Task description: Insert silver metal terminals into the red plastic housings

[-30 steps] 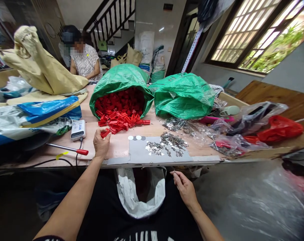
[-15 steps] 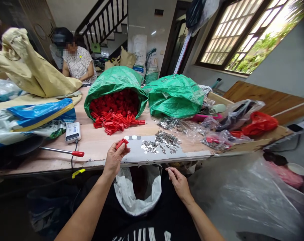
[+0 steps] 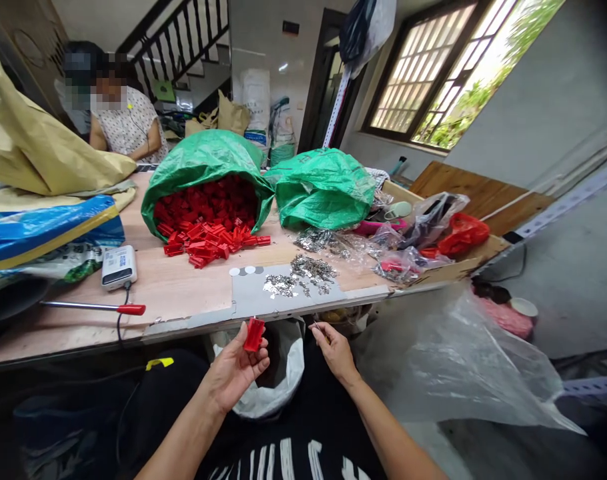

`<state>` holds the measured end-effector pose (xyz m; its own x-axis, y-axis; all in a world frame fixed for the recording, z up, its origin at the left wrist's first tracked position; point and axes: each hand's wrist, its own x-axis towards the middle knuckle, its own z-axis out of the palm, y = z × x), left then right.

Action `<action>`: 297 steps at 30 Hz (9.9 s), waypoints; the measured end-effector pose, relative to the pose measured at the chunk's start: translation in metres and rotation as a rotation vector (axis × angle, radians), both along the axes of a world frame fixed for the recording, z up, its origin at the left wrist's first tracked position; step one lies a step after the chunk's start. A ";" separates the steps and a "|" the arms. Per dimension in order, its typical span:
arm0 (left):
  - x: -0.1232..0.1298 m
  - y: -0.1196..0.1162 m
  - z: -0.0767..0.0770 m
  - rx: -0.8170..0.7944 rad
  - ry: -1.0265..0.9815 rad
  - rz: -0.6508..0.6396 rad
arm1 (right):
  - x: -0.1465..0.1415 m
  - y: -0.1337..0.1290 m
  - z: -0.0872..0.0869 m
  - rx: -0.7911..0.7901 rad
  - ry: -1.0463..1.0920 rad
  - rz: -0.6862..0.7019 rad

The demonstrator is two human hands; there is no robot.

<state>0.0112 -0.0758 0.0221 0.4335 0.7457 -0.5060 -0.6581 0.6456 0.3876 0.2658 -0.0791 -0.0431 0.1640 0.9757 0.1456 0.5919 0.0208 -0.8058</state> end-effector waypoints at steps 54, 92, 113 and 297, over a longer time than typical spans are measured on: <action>0.029 -0.013 0.020 0.345 0.208 0.138 | 0.011 0.064 0.076 0.123 -0.150 0.210; 0.033 -0.029 0.032 0.729 0.705 0.436 | -0.062 -0.002 0.118 0.062 0.192 0.538; 0.034 -0.038 0.021 0.941 0.777 0.168 | -0.051 -0.001 0.082 -0.394 0.701 0.627; -0.010 0.080 -0.013 1.092 1.228 -0.096 | -0.080 0.077 0.079 -0.092 -0.380 0.555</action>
